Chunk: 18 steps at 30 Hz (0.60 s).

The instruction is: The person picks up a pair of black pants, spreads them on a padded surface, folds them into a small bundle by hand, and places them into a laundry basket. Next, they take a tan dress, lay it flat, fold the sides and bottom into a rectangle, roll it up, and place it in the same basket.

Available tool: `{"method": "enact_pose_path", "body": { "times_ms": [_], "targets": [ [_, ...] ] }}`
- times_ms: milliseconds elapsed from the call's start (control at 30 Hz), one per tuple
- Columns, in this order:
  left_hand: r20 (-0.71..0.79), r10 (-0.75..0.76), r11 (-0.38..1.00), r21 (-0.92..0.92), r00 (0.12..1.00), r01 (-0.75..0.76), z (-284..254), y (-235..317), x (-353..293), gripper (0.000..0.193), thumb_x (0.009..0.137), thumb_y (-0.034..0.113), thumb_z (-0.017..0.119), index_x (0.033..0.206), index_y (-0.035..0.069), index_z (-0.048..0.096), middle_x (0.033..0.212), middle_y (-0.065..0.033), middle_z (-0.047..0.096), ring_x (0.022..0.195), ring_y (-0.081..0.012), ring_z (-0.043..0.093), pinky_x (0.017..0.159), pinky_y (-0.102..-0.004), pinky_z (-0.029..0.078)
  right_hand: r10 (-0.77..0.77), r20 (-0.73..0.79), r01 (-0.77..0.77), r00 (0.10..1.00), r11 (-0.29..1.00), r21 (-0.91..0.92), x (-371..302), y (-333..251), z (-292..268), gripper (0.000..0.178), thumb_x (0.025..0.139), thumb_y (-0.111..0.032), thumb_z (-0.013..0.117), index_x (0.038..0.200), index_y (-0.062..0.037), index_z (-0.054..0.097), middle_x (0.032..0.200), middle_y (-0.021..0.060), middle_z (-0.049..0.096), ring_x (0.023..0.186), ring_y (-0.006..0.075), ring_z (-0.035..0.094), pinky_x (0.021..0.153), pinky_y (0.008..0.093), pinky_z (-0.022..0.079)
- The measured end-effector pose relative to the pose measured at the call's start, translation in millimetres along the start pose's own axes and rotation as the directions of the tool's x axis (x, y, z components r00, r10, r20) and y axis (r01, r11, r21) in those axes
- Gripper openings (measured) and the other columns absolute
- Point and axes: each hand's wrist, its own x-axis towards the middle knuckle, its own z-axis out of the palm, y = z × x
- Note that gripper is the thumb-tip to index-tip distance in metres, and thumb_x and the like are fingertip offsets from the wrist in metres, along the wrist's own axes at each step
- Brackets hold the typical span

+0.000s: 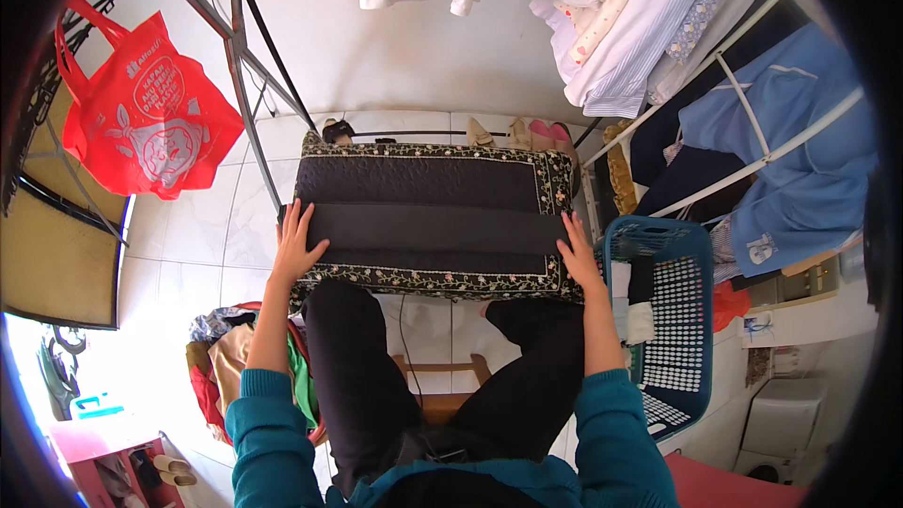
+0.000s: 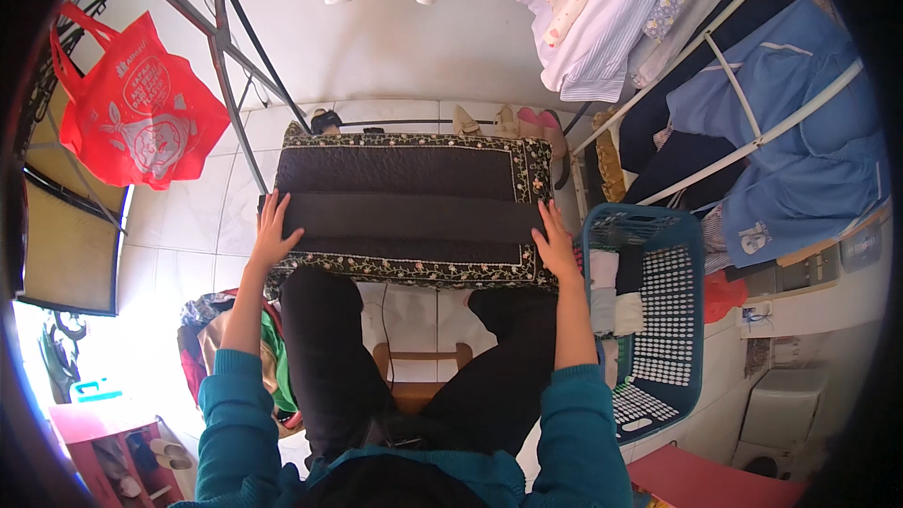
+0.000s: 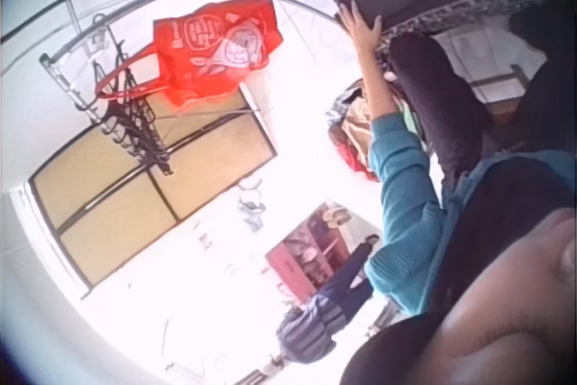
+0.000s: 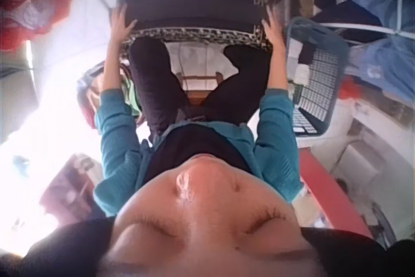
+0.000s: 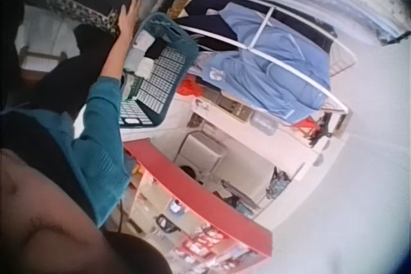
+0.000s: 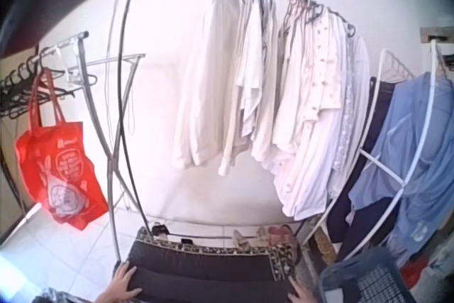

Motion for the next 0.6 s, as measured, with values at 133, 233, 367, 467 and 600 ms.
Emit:
{"method": "enact_pose_path", "body": {
  "times_ms": [133,233,367,467,600],
  "targets": [
    [0.07,0.023,0.998,0.063,0.997,-0.028,-20.7,-23.5,-21.0,0.071,0.078,0.017,0.064,0.142,0.018,0.033,0.151,-0.0041,0.024,0.141,-0.0277,0.013,0.109,-0.0602,0.014,-0.044,0.017,0.04,0.999,0.98,0.195,-9.2,1.8,-13.9,0.065,0.076,0.003,0.052,0.136,-0.0194,0.041,0.152,0.0088,0.021,0.14,0.0295,0.019,0.11,0.0462,0.024],
    [0.007,0.048,0.986,0.158,0.999,-0.049,-19.4,-28.9,-23.1,0.067,0.076,0.003,0.058,0.138,0.018,0.039,0.146,-0.0038,0.033,0.14,-0.0258,0.02,0.111,-0.0572,0.01,-0.134,-0.081,0.142,0.988,0.984,0.104,-3.7,3.9,-15.3,0.053,0.074,0.008,0.053,0.122,-0.0148,0.053,0.148,0.0083,0.029,0.138,0.0309,0.024,0.109,0.042,0.029],
    [-0.119,0.061,0.971,0.237,0.991,-0.031,-18.1,-20.7,-15.6,0.05,0.071,0.005,0.055,0.121,0.014,0.054,0.129,-0.0055,0.048,0.132,-0.0252,0.033,0.112,-0.0544,0.01,-0.167,-0.2,0.205,0.966,0.961,0.187,1.4,9.5,-10.7,0.046,0.076,0.008,0.052,0.118,-0.0117,0.056,0.142,0.0097,0.04,0.135,0.0294,0.031,0.108,0.0392,0.03],
    [-0.191,0.071,0.993,0.104,0.979,-0.052,-33.2,-24.2,-8.1,0.035,0.067,0.008,0.052,0.099,0.01,0.063,0.104,-0.0072,0.058,0.115,-0.027,0.046,0.11,-0.0537,0.015,0.016,-0.205,0.107,0.979,0.812,0.574,3.7,15.3,-6.0,0.041,0.081,0.005,0.049,0.119,-0.0071,0.056,0.136,0.0104,0.046,0.13,0.0245,0.038,0.105,0.0353,0.032],
    [-0.052,-0.055,0.921,-0.389,0.997,0.031,-55.1,-35.5,1.3,0.023,0.067,0.01,0.053,0.086,0.002,0.062,0.07,-0.0112,0.058,0.076,-0.0244,0.057,0.075,-0.035,0.044,0.347,-0.151,-0.015,0.925,0.432,0.902,2.0,47.7,3.3,0.037,0.09,-0.009,0.041,0.125,0.0008,0.05,0.125,0.0081,0.052,0.113,0.0195,0.05,0.098,0.0305,0.036]
  ]
}}
